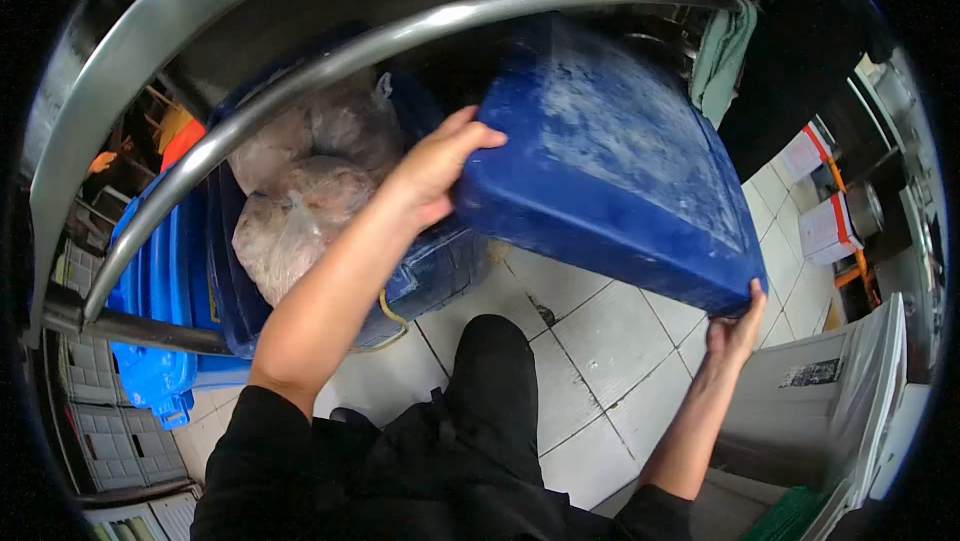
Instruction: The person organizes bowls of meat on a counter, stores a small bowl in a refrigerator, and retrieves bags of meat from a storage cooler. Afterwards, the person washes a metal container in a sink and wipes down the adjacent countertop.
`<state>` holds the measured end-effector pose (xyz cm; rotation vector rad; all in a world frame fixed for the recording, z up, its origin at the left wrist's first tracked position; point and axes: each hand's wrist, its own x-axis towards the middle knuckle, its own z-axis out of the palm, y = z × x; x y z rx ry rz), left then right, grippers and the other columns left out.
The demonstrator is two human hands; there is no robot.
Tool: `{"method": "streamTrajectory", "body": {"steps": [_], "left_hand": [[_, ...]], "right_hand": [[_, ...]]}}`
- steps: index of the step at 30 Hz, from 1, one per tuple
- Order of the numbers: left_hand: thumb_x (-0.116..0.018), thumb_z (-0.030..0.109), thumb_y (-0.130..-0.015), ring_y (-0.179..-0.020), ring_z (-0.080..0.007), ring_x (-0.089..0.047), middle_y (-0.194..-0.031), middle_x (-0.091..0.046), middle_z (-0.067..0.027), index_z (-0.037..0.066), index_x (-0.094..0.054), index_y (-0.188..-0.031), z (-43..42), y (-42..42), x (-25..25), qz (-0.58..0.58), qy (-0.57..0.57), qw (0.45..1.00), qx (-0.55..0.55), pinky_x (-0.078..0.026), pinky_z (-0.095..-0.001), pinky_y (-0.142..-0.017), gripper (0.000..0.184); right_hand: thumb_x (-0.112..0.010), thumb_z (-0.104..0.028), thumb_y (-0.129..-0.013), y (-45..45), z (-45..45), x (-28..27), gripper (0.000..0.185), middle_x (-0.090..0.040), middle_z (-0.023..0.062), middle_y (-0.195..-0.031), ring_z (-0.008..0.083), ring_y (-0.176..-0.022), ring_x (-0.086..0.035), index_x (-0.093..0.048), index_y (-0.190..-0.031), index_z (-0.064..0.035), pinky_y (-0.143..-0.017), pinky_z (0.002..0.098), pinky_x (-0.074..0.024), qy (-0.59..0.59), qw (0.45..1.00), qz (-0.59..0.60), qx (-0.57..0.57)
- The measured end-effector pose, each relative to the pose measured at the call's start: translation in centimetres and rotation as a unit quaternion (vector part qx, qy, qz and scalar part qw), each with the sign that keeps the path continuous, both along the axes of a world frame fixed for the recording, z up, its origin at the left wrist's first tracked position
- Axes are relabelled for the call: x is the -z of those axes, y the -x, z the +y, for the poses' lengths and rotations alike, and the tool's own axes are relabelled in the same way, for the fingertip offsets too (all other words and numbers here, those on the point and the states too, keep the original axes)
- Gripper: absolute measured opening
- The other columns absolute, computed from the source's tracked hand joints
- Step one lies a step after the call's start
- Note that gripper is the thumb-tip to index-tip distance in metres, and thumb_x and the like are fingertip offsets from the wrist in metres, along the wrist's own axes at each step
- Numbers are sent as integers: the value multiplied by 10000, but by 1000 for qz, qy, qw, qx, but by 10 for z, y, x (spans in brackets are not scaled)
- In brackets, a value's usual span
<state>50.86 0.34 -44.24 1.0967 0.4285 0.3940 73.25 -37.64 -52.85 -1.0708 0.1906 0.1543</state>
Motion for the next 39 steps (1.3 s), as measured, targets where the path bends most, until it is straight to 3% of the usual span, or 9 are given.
{"method": "streamTrajectory", "body": {"steps": [8, 11, 19, 21, 23, 24, 25, 27, 39], "left_hand": [[-620, 102, -792, -1204, -232, -470, -1387, -416, -179, -43, -222, -1455, -10, 154, -20, 51, -116, 985, -114, -370, -326, -1024, 787], [-608, 99, -695, -1430, -262, -175, -1519, -240, -181, -44, -245, -1451, -35, 219, -19, 93, -199, 953, -211, -178, -338, -1132, 851], [-524, 49, -702, -1388, -240, -257, -1466, -322, -166, -47, -269, -1445, -42, 309, -43, 82, -190, 885, -417, -183, -332, -1129, 791], [-559, 38, -742, -1367, -279, -320, -1461, -341, -188, -17, -355, -1414, -51, 337, -26, 211, -283, 841, -411, -260, -351, -1106, 704], [-600, 51, -786, -1343, -325, -365, -1462, -355, -201, 15, -430, -1378, -64, 329, -39, 446, -534, 632, -342, -297, -371, -1089, 616], [-661, 54, -791, -1285, -384, -429, -1418, -395, -239, 36, -514, -1304, -59, 323, -39, 404, -539, 639, -371, -363, -399, -1050, 534], [-663, 174, -833, -1308, -374, -402, -1403, -424, -224, 39, -514, -1305, -52, 321, -30, 408, -551, 641, -345, -315, -423, -1081, 512], [-636, 324, -864, -1324, -372, -376, -1401, -430, -215, 49, -527, -1294, -34, 315, -13, 517, -633, 509, -271, -254, -454, -1109, 522], [-472, 398, -948, -1345, -382, -343, -1413, -439, -171, 42, -493, -1334, -20, 315, 3, 503, -653, 507, -253, -209, -476, -1127, 526]], "right_hand": [[-615, -226, -867, 104, 59, 40, 409, -581, 122, -1208, 257, -1114, -563, -523, -1205, -13, -1001, 434, -433, -178, 979, 35, -97], [-600, -266, -886, 111, 103, 52, 419, -608, 99, -1186, 234, -1076, -586, -526, -1220, -24, -973, 409, -436, -147, 970, 46, -187], [-576, -345, -898, 142, 246, 16, 602, -531, 80, -1288, 217, -1154, -517, -387, -1372, -25, -975, 340, -390, 32, 940, -80, -331], [-581, -331, -891, 129, 260, 2, 632, -508, 109, -1286, 221, -1181, -481, -363, -1385, -4, -993, 309, -363, 70, 937, -193, -284], [-584, -326, -893, 140, 274, -20, 648, -499, 155, -1287, 235, -1191, -471, -354, -1380, 34, -1026, 331, -345, 123, 923, -217, -292], [-598, -313, -897, 146, 280, -27, 648, -508, 175, -1264, 234, -1157, -487, -348, -1376, 45, -1016, 334, -354, 162, 904, -294, -265], [-612, -299, -901, 152, 283, -32, 648, -517, 195, -1241, 233, -1123, -504, -341, -1371, 55, -1006, 336, -363, 199, 880, -364, -232], [-674, -368, -841, 161, 302, 4, 712, -499, 254, -1276, 310, -1182, -499, -385, -1321, 72, -1023, 362, -351, 310, 811, -437, -236], [-621, -162, -864, 168, 297, -5, 522, -537, 152, -1233, 217, -1123, -511, -446, -1312, 40, -981, 313, -382, 115, 873, -349, -321]]}}
